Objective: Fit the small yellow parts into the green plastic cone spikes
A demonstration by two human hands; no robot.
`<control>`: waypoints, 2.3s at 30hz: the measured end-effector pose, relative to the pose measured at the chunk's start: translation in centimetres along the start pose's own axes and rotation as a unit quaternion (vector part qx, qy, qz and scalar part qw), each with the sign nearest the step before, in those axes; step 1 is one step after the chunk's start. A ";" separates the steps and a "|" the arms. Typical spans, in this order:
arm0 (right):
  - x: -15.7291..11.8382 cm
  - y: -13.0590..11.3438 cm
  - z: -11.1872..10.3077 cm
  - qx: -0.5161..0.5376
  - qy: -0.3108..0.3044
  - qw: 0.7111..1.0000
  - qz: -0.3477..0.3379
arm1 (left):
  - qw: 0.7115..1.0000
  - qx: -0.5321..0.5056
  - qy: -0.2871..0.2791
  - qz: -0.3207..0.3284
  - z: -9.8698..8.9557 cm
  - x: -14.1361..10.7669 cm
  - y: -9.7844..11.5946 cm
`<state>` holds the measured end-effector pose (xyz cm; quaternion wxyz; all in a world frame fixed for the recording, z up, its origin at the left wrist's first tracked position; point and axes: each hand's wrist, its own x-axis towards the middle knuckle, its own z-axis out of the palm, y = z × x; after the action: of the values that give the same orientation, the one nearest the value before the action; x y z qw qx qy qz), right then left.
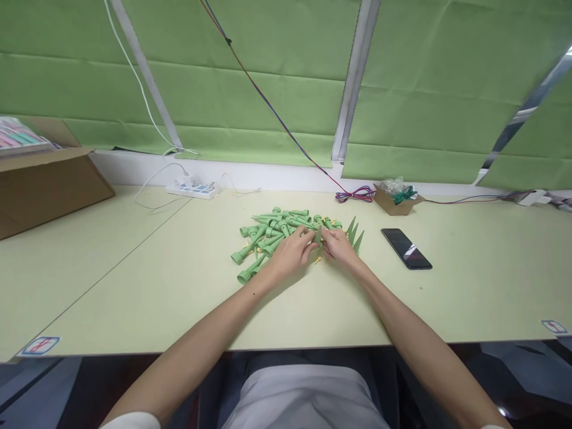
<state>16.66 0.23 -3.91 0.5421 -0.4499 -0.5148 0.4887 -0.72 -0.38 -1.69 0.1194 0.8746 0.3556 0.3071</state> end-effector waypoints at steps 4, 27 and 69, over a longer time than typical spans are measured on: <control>-0.1 -0.2 0.3 -0.011 -0.012 1.000 0.018 | 0.997 0.081 0.011 0.009 0.1 -0.1 0.0; -0.7 -1.2 0.6 -0.068 0.001 0.991 -0.116 | 0.808 -0.516 -0.072 -0.275 -0.1 1.0 0.5; -0.8 -1.0 0.4 -0.183 0.005 0.972 -0.147 | 0.671 -0.657 -0.123 -0.320 -0.9 1.1 0.7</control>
<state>16.30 -0.64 -2.99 0.5190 -0.4635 -0.6532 0.2986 -0.27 -0.09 -0.20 0.7968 0.4326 0.3026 0.2940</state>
